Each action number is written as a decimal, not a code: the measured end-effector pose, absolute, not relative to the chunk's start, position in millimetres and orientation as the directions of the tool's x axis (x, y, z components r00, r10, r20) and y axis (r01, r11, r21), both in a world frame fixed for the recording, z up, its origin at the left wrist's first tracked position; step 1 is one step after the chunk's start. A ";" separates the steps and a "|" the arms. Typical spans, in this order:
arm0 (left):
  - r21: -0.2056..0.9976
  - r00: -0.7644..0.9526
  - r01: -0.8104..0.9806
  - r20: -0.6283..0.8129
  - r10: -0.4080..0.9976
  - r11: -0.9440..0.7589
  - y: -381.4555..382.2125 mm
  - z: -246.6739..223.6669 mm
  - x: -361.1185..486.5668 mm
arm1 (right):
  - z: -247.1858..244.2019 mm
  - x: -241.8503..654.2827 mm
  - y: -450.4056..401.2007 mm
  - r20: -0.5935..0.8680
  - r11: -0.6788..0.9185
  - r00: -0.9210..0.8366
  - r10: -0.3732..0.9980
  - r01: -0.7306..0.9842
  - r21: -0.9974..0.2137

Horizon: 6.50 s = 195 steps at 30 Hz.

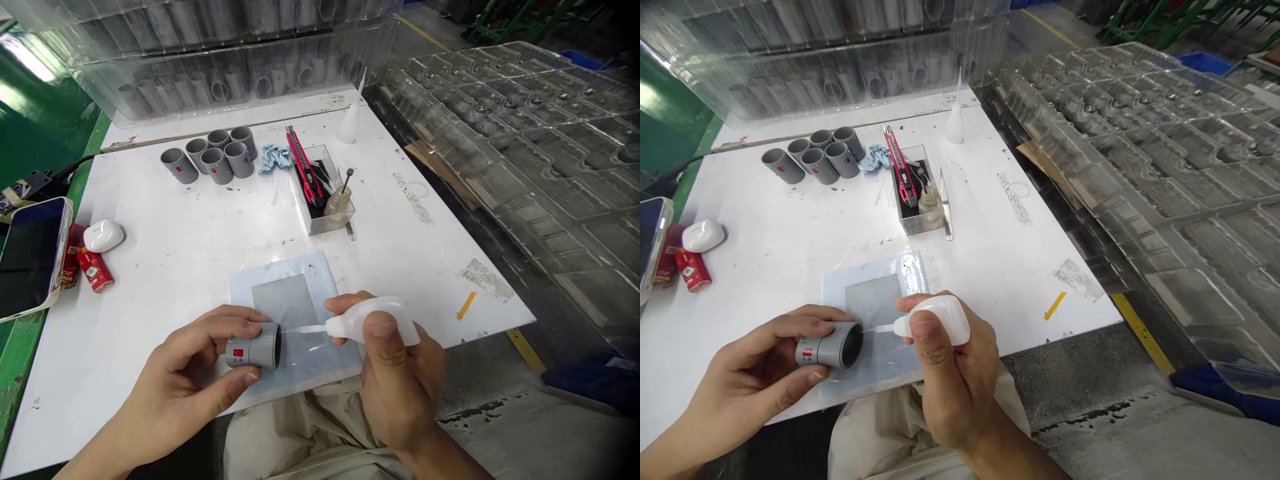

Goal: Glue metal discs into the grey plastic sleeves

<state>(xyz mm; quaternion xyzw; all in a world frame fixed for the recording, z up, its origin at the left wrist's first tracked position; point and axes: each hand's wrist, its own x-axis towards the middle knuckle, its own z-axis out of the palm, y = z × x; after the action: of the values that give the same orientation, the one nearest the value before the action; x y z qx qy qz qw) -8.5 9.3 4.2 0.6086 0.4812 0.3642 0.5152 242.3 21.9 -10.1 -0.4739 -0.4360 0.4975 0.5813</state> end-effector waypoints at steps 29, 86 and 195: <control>0.947 0.173 0.315 -0.126 0.977 0.067 4.3 6.4 -7.1 | 0.8 247.2 20.3 0.068 0.112 0.225 0.972 -0.187 -0.976; 0.972 0.218 0.223 0.018 0.976 -0.068 2.1 1.0 -1.4 | 11.6 241.1 13.2 -0.019 0.022 0.189 0.982 -0.214 -0.977; 0.831 0.268 0.518 0.066 0.961 -0.202 2.2 -0.1 -6.9 | -5.8 240.8 16.4 0.009 0.025 0.121 0.993 -0.130 -0.991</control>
<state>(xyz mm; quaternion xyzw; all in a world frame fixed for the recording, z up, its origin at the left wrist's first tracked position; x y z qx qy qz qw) -6.9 2.2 -0.1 0.7111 0.5201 0.3089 0.3584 240.8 16.4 -5.8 -0.4912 -0.4392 0.4964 0.5652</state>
